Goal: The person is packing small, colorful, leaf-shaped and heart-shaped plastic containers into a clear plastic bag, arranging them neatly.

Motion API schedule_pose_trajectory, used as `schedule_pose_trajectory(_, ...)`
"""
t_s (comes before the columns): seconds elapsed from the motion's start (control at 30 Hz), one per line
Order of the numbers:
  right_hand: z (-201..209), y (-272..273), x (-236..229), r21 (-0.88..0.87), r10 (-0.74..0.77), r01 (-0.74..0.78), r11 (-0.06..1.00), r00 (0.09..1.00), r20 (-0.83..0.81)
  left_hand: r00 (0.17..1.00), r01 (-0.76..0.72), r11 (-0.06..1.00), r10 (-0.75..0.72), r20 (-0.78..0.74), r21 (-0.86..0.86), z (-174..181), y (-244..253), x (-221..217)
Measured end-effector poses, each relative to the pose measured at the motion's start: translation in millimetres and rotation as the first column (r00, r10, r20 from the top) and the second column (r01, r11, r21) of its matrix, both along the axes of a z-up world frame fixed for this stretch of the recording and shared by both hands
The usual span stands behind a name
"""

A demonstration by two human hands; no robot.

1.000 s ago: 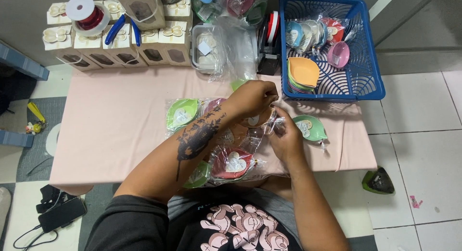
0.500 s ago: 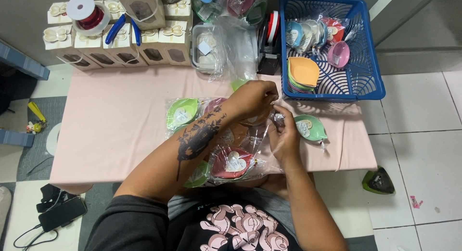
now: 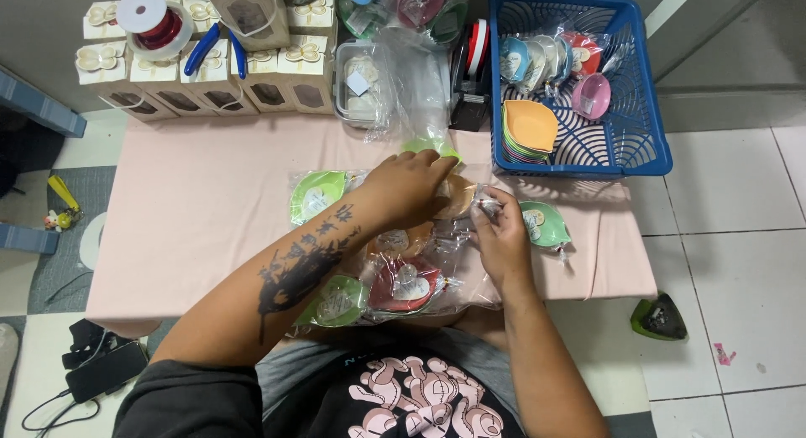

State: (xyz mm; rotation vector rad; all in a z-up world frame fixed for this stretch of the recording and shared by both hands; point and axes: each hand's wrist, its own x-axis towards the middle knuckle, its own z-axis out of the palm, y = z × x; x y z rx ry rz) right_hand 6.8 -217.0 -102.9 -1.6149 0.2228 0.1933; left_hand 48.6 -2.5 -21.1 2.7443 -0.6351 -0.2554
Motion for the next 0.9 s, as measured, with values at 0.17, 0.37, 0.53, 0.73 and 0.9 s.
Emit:
schedule_pose_trajectory(0.17, -28.0, -3.6, 11.4, 0.033, 0.017, -0.019, 0.999, 0.998, 0.066, 0.999, 0.006, 0.999, -0.008, -0.041, -0.036, -9.8, 15.0, -12.5)
schedule_pose_trajectory(0.37, -14.2, -5.5, -2.8, 0.035, 0.073, -0.083, 0.996, 0.971, 0.229, 0.999, -0.008, 0.999, 0.009, 0.036, -0.052, -18.2, 15.4, -18.3)
schedule_pose_trajectory(0.53, -11.6, -9.0, 0.9, -0.118, 0.069, -0.041, 0.992, 0.969, 0.238, 0.996, -0.027, 0.996, 0.033, 0.081, -0.080, -26.9, 13.8, -16.9)
schedule_pose_trajectory(0.73, 3.0, -0.9, 1.6, -0.287, 0.103, -0.064, 0.956, 0.987, 0.126, 0.996, -0.044, 0.989, 0.054, 0.067, -0.141, -28.9, 17.0, -16.8)
schedule_pose_trajectory(0.9, 49.0, -28.5, -12.4, -0.378, 0.076, 0.019, 0.926, 0.969, 0.236, 0.994, -0.057, 0.993, 0.066, 0.087, -0.105, -33.7, 16.7, -15.0)
